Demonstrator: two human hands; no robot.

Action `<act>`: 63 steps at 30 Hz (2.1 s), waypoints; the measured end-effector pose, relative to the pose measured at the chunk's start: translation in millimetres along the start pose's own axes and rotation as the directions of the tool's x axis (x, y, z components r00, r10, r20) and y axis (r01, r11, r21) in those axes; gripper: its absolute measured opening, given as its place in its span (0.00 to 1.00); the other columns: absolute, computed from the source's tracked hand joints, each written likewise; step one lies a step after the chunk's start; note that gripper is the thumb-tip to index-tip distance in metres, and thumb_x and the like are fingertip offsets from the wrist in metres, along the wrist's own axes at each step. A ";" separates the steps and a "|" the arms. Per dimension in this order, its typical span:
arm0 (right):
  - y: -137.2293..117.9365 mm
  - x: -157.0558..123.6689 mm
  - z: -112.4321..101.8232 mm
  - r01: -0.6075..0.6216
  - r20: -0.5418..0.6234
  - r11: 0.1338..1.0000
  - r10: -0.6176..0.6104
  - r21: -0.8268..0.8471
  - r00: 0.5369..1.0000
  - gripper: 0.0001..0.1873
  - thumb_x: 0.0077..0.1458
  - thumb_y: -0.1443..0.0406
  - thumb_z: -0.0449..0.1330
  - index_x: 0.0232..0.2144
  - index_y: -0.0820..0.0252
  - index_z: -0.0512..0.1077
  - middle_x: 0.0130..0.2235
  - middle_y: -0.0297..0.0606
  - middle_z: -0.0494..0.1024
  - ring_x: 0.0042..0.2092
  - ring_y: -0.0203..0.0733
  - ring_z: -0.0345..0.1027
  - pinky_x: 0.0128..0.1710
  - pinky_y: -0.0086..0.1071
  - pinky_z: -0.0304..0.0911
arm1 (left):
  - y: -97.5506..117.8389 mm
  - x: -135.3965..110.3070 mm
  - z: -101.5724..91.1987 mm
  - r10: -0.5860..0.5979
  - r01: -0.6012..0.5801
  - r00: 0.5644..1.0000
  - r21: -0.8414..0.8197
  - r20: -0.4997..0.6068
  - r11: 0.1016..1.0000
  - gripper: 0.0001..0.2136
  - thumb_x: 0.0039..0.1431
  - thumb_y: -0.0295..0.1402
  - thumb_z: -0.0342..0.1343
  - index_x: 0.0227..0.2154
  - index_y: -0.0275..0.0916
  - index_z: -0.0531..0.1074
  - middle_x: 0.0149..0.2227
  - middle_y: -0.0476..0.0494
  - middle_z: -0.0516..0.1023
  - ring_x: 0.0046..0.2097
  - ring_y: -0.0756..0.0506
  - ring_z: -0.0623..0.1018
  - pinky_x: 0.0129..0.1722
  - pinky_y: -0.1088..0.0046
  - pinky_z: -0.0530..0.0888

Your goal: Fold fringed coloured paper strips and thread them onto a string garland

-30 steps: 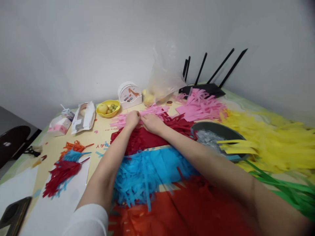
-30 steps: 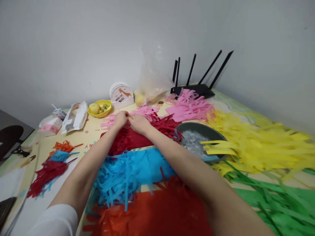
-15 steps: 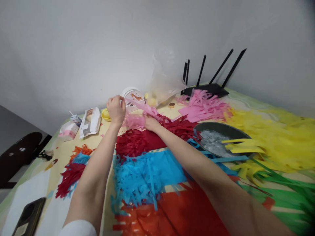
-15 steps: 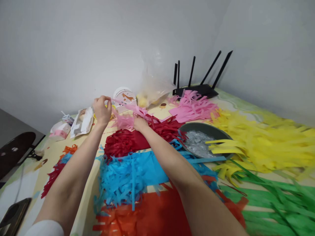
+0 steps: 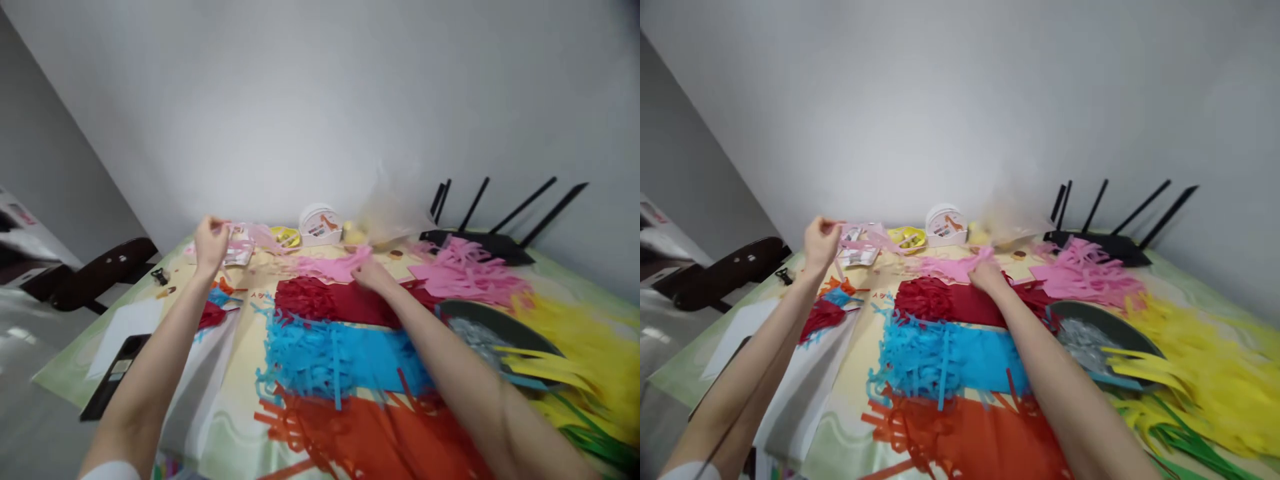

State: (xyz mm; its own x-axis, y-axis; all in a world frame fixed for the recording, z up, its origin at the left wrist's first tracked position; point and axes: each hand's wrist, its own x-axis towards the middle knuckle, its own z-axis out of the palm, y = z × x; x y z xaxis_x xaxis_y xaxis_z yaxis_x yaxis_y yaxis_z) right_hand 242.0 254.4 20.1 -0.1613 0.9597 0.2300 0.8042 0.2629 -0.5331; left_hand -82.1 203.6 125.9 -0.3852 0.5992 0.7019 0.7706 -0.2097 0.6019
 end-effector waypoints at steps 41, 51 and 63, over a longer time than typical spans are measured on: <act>-42.7 -386.7 -14.7 -0.103 0.104 0.518 0.026 0.849 0.994 0.12 0.48 0.73 0.59 0.24 0.54 0.80 0.33 0.37 0.75 0.33 0.38 0.68 0.30 0.29 0.63 | 43.3 -318.2 -134.8 0.091 0.676 0.335 -0.307 0.938 0.670 0.13 0.47 0.23 0.52 0.23 0.42 0.81 0.35 0.43 0.78 0.38 0.45 0.75 0.40 0.68 0.72; -48.8 -378.4 -34.2 0.060 0.048 0.729 -0.128 0.682 0.991 0.15 0.53 0.72 0.55 0.24 0.53 0.80 0.34 0.38 0.76 0.36 0.40 0.71 0.37 0.33 0.66 | 49.7 -293.3 -144.0 0.346 0.690 0.128 -0.334 0.929 0.642 0.32 0.50 0.47 0.62 0.58 0.46 0.67 0.53 0.36 0.74 0.56 0.35 0.73 0.52 0.60 0.70; -37.6 -371.4 -60.3 0.197 0.274 0.797 -0.411 0.571 0.870 0.18 0.60 0.68 0.55 0.50 0.52 0.75 0.50 0.42 0.76 0.52 0.44 0.70 0.50 0.34 0.66 | 63.0 -300.8 -127.4 0.154 0.424 0.024 -0.149 0.988 0.893 0.17 0.60 0.43 0.55 0.23 0.34 0.72 0.20 0.53 0.65 0.25 0.54 0.63 0.24 0.79 0.60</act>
State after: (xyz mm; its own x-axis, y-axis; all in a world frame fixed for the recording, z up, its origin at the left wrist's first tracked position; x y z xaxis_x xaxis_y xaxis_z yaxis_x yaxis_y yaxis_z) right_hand 306.2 -117.8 3.9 -0.6274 0.7536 0.1962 0.2824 0.4550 -0.8445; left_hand 17.6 -88.3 1.3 0.6110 0.7451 -0.2673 0.4491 -0.0482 0.8922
